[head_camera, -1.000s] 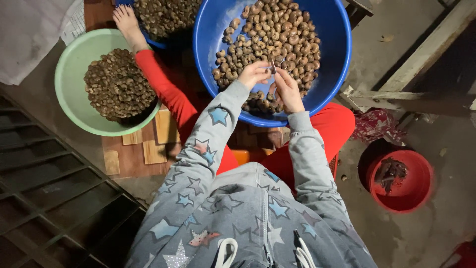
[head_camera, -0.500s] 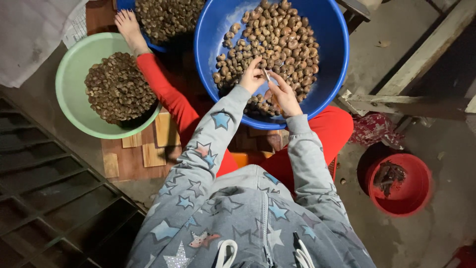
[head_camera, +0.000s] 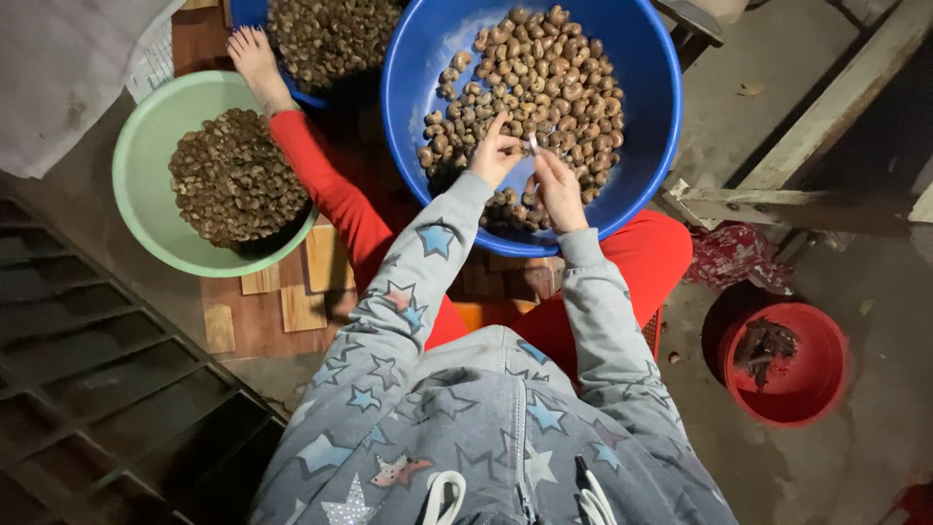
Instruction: The person sits on the floor and uses a small knife to peel the outer shells of nuts. They pick up nuts from a large blue basin, remove the shells, and place the peeled nuts into a green basin while discarding the shells into a red bowl.
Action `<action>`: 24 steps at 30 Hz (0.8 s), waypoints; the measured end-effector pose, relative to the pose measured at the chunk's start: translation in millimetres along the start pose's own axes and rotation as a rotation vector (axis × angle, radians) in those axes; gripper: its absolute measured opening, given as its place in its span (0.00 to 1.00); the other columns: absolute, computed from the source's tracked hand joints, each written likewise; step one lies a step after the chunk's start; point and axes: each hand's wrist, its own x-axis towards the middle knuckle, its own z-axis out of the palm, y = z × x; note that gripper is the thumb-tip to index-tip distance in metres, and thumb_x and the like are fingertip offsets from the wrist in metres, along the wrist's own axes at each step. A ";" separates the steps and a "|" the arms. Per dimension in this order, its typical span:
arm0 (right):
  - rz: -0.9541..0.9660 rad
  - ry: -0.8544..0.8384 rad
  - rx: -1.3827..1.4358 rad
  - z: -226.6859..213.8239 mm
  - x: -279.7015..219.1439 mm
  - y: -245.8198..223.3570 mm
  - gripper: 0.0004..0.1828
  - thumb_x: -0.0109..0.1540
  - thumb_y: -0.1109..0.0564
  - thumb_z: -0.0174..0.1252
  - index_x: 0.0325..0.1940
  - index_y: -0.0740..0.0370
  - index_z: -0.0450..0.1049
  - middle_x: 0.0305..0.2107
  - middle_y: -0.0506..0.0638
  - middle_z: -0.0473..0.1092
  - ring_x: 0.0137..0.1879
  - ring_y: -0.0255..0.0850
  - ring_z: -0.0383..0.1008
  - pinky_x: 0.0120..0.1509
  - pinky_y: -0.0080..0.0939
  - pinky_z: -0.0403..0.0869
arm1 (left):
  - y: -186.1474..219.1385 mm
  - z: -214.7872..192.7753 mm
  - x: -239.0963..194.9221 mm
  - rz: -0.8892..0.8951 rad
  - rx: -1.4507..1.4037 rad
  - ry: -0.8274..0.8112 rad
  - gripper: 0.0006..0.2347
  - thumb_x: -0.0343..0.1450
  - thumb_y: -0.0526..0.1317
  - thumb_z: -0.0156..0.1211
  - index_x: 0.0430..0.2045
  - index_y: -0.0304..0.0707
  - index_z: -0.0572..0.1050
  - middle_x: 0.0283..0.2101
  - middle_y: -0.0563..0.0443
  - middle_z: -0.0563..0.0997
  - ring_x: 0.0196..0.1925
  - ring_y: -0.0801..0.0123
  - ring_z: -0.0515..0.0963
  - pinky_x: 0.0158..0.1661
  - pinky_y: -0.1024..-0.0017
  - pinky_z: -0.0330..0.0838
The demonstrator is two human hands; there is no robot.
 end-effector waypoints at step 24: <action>0.115 -0.116 0.485 6.0 -28.3 -59.6 0.26 0.75 0.47 0.46 0.77 0.53 0.59 0.28 0.64 0.73 0.16 0.39 0.65 0.13 0.32 0.62 | 68.5 -32.6 -15.6 -0.293 -0.913 -0.191 0.16 0.71 0.43 0.71 0.48 0.32 0.78 0.39 0.41 0.87 0.39 0.59 0.89 0.43 0.62 0.87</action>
